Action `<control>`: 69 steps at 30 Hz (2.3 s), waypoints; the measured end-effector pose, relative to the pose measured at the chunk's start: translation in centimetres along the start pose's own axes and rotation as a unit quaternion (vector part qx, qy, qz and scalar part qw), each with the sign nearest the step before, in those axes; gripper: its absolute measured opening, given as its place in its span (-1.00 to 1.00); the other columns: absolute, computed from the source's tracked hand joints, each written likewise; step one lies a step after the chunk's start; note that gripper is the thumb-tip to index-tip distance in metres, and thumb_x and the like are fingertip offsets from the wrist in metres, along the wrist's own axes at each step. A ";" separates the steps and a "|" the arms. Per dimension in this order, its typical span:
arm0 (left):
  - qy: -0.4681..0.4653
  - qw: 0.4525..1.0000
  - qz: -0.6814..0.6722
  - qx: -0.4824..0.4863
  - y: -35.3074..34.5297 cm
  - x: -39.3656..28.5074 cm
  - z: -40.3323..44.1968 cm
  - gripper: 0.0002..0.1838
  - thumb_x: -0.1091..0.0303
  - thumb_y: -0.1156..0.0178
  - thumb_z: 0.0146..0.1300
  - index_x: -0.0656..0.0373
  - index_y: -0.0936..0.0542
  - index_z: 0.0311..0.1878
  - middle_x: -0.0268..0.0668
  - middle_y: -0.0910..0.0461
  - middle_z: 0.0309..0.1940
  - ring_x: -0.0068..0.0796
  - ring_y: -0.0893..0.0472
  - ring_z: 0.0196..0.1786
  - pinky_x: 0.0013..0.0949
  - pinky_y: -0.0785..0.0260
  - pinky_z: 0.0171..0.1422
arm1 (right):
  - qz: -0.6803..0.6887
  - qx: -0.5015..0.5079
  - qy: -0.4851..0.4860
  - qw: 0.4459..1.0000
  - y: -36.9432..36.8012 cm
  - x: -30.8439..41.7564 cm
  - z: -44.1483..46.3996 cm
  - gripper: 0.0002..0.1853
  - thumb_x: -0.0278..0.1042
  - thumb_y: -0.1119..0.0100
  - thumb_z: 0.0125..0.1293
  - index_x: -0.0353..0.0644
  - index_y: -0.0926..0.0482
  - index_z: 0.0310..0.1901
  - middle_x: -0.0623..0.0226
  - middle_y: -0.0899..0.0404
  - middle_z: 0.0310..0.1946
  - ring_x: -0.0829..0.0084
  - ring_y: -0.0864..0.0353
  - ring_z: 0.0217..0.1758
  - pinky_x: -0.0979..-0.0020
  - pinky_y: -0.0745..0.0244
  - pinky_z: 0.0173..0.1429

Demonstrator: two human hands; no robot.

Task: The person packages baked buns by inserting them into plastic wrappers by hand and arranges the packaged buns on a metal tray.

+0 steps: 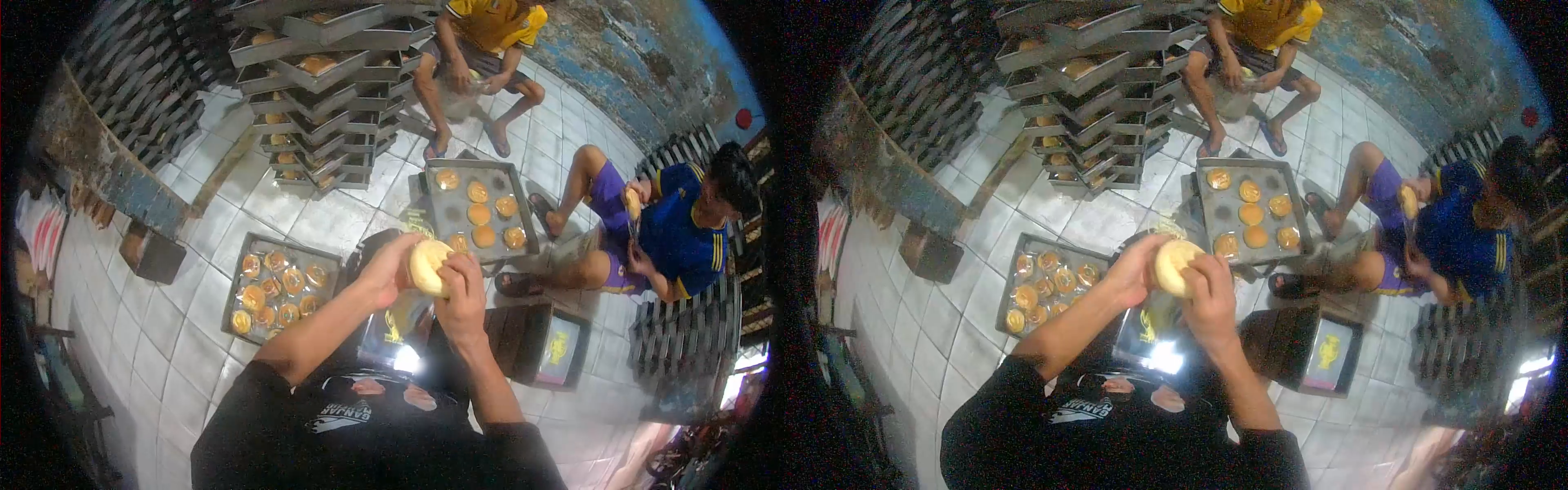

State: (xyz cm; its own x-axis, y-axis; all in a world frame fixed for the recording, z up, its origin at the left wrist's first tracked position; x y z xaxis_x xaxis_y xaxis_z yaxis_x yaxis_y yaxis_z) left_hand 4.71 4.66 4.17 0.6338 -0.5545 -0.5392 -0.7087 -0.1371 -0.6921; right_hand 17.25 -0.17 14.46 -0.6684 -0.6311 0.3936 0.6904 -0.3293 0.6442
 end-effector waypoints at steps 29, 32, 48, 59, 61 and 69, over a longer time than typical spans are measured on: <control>-0.238 0.961 -0.135 -0.039 2.5 -1.8 0.8 -0.45 -0.17 -0.09 0.50 0.08 -0.50 0.26 -0.26 -0.60 0.17 -0.29 -0.62 0.15 -0.12 -0.45 0.33 | -0.032 0.177 0.011 0.984 -8.5 0.7 4.2 -0.47 -0.41 -0.36 0.20 -0.23 -0.52 0.23 0.10 -0.64 0.05 0.16 -0.59 0.26 -0.17 -0.17 0.57; -0.175 0.968 -0.178 0.026 4.1 -3.2 1.5 -0.29 -0.32 -0.01 0.48 0.09 -0.45 0.37 -0.15 -0.54 0.28 -0.12 -0.60 0.21 0.02 -0.43 0.38 | 0.051 0.124 0.072 0.988 -4.7 4.4 5.3 -0.60 -0.44 -0.32 0.26 -0.16 -0.57 0.14 0.12 -0.64 0.00 0.09 -0.64 0.17 -0.07 -0.39 0.40; -0.165 0.955 -0.247 0.008 7.8 -5.3 1.6 -0.31 -0.24 0.30 0.58 0.11 -0.40 0.42 0.01 -0.51 0.30 0.05 -0.49 0.36 0.41 -0.31 0.44 | 0.459 0.232 -0.248 0.821 -7.6 1.5 0.8 -0.81 -0.38 -0.37 0.36 -0.21 -0.56 -0.11 0.36 -0.63 -0.13 0.60 -0.58 -0.13 0.48 -0.54 -0.14; -0.149 0.966 -0.208 -0.039 8.9 -4.7 2.0 -0.32 -0.29 0.24 0.56 0.08 -0.47 0.35 -0.11 -0.57 0.26 -0.05 -0.58 0.28 0.22 -0.44 0.37 | 0.624 0.294 -0.229 0.686 -8.2 2.9 -1.3 -0.79 -0.48 -0.35 0.35 -0.23 -0.44 -0.30 0.36 -0.59 -0.30 0.50 -0.58 -0.29 0.52 -0.52 -0.21; -0.153 0.962 -0.220 -0.046 8.4 -3.9 1.9 -0.30 -0.31 0.28 0.56 0.07 -0.48 0.34 -0.14 -0.60 0.20 -0.10 -0.60 0.24 0.24 -0.44 0.35 | 0.470 0.204 -0.278 0.813 -7.9 1.1 -0.2 -0.80 -0.46 -0.33 0.35 -0.22 -0.48 -0.11 0.39 -0.64 -0.25 0.38 -0.66 -0.20 0.39 -0.57 -0.15; -0.157 0.970 -0.169 -0.076 8.1 -3.9 3.0 -0.34 -0.26 0.23 0.58 0.10 -0.45 0.36 -0.11 -0.55 0.28 -0.08 -0.54 0.34 0.27 -0.39 0.40 | 0.631 0.475 -0.170 0.589 -6.5 6.3 -3.1 -0.85 -0.56 -0.28 0.32 -0.22 -0.48 -0.36 0.29 -0.68 -0.23 0.42 -0.62 -0.22 0.36 -0.53 -0.15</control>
State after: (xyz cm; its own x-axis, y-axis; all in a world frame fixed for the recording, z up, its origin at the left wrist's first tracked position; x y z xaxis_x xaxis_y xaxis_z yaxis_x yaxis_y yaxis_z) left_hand -2.58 8.18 -0.72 0.8840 -0.1837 -0.4300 -0.4668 -0.4008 -0.7883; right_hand 9.44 -4.23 10.72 0.0820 0.2783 0.9570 0.3388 0.8952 -0.2893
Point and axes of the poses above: each hand's wrist, its own z-axis towards the middle knuckle, its own y-axis out of the back of the hand, x = y × z, the point moved 8 cm from there along z, towards the middle knuckle
